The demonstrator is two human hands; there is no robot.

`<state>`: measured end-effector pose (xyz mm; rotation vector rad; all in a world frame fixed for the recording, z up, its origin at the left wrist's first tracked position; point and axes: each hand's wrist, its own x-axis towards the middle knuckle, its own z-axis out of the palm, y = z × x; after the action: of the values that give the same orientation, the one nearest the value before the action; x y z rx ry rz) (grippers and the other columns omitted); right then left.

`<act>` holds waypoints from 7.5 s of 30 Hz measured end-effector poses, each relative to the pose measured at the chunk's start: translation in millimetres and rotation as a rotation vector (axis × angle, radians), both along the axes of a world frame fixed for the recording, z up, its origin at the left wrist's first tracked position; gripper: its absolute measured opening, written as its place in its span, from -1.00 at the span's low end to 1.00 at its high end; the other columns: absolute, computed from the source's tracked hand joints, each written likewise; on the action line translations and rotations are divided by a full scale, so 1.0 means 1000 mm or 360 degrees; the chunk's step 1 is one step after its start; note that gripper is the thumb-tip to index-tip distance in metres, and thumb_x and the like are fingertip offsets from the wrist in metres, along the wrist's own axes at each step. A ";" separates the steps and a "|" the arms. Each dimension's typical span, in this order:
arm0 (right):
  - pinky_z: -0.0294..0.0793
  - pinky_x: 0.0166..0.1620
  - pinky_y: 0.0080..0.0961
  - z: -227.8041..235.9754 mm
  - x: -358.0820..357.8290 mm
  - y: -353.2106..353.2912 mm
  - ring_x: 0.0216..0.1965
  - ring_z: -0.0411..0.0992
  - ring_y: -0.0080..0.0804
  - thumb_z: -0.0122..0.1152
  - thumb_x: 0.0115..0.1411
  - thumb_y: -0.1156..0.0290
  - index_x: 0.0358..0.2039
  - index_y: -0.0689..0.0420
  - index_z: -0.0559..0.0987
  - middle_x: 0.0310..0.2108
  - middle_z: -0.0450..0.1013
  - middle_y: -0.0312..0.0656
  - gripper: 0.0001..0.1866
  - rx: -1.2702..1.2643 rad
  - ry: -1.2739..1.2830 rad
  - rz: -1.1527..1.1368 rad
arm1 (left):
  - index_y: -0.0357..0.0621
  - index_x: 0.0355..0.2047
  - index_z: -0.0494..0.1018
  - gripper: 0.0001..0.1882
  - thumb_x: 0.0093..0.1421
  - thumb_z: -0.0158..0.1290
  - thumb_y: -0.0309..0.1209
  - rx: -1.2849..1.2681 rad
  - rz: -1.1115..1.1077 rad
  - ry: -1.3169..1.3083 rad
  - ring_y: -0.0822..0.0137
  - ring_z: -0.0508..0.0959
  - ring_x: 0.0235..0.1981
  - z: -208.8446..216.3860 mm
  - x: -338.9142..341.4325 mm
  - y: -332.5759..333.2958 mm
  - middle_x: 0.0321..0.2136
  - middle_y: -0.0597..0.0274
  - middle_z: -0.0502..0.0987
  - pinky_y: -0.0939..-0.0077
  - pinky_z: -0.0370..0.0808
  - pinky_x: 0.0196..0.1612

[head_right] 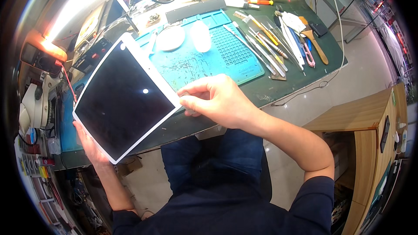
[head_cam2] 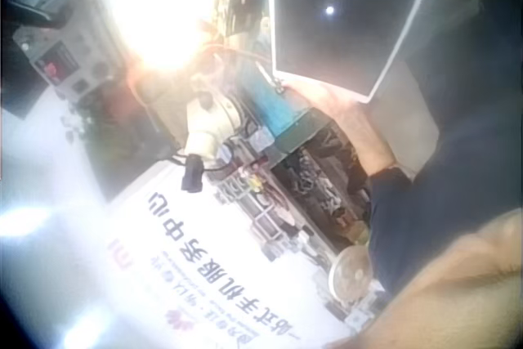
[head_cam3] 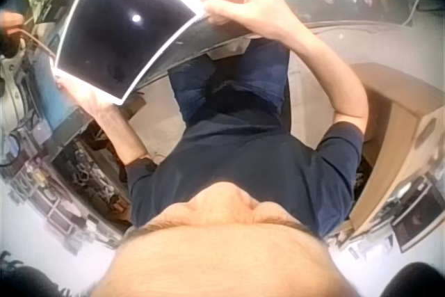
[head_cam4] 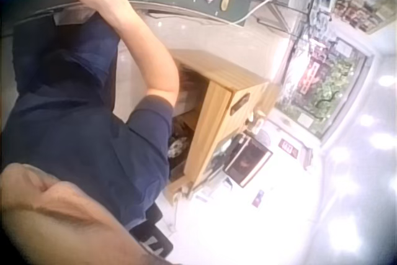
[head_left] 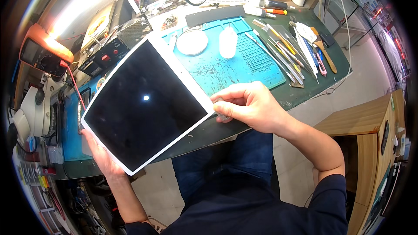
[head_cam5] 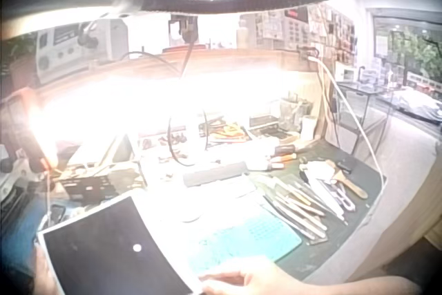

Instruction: The person cleans a white tablet by wiping the screen and edges with a blue card-like tool and a small white bottle. They rotate the device to access different sides and continue wiping the surface.

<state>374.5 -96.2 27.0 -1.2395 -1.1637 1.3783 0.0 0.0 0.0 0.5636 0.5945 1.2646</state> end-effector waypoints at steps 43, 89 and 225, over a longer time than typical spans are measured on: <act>0.61 -0.19 -0.56 0.179 0.015 0.017 -0.31 0.54 -0.63 0.37 0.34 0.36 0.08 0.28 0.67 -0.29 0.63 -0.28 -0.63 0.0651 -0.0557 0.0070 | -0.28 -0.14 0.61 -0.80 0.21 0.25 -0.60 0.2610 0.0450 0.1759 0.13 0.70 -0.21 0.156 0.116 -0.050 -0.23 0.05 0.67 0.35 0.63 -0.18; 0.59 -0.23 -0.34 0.184 -0.023 -0.032 -0.33 0.62 -0.14 0.35 0.26 0.46 -0.21 0.22 0.69 -0.34 0.62 -0.05 -0.87 0.1516 -0.0914 -0.0366 | -0.24 -0.18 0.63 -0.75 0.10 0.30 -0.65 0.2749 0.0824 0.1985 0.01 0.74 -0.10 0.200 0.148 -0.072 -0.18 0.10 0.68 0.02 0.65 0.09; 0.43 -0.02 -0.26 -0.047 0.067 0.006 -0.14 0.45 -0.24 0.48 0.12 0.36 -0.30 0.05 0.64 -0.27 0.45 -0.25 -0.82 0.0854 -0.1879 -0.1225 | -0.10 -0.18 0.33 -0.60 0.11 0.35 -0.57 0.2168 0.0724 0.2258 0.11 0.55 -0.12 0.188 0.157 -0.124 -0.17 0.09 0.58 -0.17 0.27 0.38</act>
<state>441.9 -90.4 -20.2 -1.8223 -1.3940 -0.3474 157.0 -124.2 187.7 2.6967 0.9549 1.4291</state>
